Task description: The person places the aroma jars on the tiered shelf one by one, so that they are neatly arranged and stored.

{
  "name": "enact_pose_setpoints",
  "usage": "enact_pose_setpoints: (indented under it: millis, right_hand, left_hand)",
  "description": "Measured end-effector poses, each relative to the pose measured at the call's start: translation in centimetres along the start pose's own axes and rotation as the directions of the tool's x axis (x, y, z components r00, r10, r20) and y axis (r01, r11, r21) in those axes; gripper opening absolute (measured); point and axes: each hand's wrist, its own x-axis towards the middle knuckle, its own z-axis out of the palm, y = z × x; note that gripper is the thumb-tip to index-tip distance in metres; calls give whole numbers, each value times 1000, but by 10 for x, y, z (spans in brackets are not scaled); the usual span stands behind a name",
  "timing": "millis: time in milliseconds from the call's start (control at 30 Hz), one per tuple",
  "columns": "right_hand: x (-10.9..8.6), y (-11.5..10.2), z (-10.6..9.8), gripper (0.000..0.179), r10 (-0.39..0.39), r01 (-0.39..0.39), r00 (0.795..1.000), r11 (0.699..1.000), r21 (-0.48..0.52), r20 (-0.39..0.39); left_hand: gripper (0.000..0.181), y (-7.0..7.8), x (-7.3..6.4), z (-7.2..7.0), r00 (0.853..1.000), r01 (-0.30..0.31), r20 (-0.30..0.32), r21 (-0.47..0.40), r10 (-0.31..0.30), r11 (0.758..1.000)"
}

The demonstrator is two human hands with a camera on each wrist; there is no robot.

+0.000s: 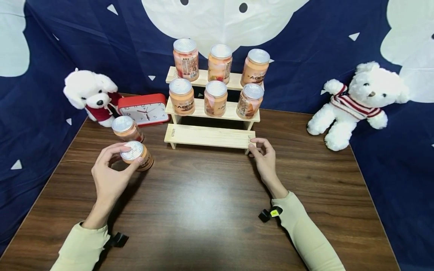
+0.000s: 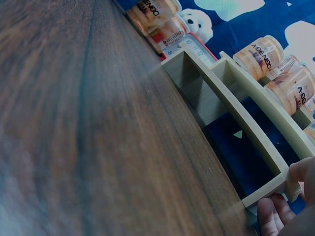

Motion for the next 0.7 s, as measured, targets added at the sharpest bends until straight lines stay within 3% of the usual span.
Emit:
enact_pose_setpoints:
  millis: [233, 467, 700]
  right_hand:
    - [0, 0, 0, 26, 1, -1, 1000, 1000, 1, -1]
    - [1, 2, 0, 26, -2, 2, 1000, 1000, 0, -5]
    - [1, 3, 0, 25, -3, 3, 1000, 1000, -5, -7]
  left_hand:
    - [43, 1, 0, 0, 1000, 17, 4, -3, -17, 1000]
    - [40, 31, 1, -1, 1000, 14, -8, -18, -15, 1000]
    - [42, 14, 3, -3, 1000, -6, 5, -31, 6, 999]
